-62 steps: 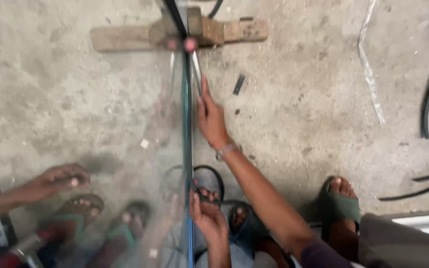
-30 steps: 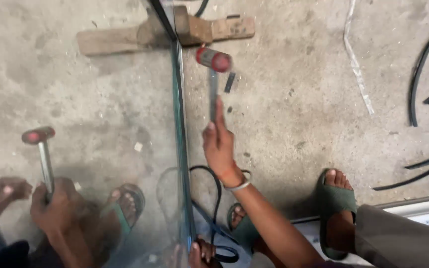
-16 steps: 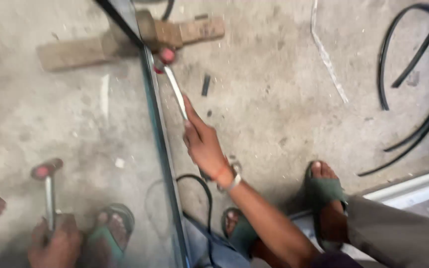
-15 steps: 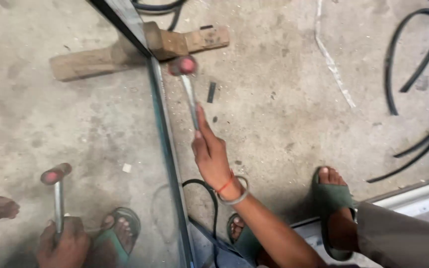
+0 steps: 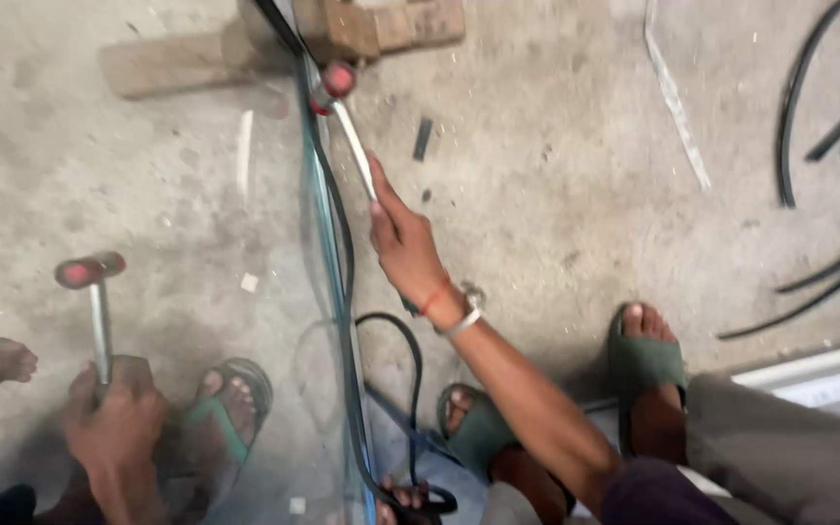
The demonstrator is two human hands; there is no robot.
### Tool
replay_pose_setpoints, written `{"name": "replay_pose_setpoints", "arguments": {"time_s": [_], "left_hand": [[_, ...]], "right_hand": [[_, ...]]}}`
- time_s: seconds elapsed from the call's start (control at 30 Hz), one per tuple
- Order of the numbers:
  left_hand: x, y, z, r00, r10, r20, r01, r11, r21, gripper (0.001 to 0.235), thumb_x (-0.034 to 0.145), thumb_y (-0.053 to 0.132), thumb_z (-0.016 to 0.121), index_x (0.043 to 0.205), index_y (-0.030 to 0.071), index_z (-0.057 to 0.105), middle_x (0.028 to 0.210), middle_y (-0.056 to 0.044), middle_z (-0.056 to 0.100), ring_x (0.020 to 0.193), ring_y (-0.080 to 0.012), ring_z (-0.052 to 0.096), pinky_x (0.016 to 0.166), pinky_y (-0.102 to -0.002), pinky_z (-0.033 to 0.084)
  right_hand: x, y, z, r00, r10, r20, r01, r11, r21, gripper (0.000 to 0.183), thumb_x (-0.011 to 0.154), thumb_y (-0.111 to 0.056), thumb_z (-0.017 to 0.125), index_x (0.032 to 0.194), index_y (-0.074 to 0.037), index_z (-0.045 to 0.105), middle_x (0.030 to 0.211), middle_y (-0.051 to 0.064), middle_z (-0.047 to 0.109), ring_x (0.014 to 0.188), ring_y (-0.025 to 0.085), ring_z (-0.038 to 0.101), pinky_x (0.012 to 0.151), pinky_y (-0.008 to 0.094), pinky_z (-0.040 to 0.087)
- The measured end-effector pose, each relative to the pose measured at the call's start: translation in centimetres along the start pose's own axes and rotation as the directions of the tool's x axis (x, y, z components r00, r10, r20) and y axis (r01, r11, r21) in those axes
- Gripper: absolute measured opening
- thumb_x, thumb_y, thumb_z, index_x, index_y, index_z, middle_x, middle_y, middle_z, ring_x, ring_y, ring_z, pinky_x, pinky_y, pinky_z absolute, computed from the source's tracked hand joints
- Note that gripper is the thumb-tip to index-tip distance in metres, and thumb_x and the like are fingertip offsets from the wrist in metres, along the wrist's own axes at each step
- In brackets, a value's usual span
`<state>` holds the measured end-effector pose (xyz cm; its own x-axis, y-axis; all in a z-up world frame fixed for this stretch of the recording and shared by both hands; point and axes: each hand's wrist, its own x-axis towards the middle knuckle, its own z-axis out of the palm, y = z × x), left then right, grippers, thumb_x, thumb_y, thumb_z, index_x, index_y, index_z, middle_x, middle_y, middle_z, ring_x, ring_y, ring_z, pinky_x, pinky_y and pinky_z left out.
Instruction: The person kneels on the workshop floor and fits a black rubber gasket strip along the edge of a glass panel, pressing it into the frame channel and tapping it seated with a mallet while the other hand holds the strip aligned. The person works progressively along the glass edge.
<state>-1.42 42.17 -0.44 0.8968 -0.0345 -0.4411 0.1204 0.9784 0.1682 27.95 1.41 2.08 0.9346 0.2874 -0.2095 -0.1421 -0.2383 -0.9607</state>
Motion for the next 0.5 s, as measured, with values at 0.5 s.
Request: {"name": "replay_pose_setpoints", "arguments": {"time_s": [0.5], "left_hand": [[-1.4, -2.9, 4.1, 0.954, 0.139, -0.267, -0.054, 0.952, 0.302, 0.036, 0.113, 0.040, 0.056, 0.105, 0.005, 0.062, 0.083, -0.007, 0.060, 0.071, -0.0204, 0.059, 0.059, -0.032, 0.051]], "right_hand": [[-0.9, 2.3, 1.4, 1.000, -0.017, -0.024, 0.014, 0.996, -0.093, 0.064, 0.112, -0.005, 0.054, 0.168, -0.024, 0.028, 0.078, 0.021, 0.059, 0.059, 0.016, 0.050, 0.060, 0.031, 0.047]]}}
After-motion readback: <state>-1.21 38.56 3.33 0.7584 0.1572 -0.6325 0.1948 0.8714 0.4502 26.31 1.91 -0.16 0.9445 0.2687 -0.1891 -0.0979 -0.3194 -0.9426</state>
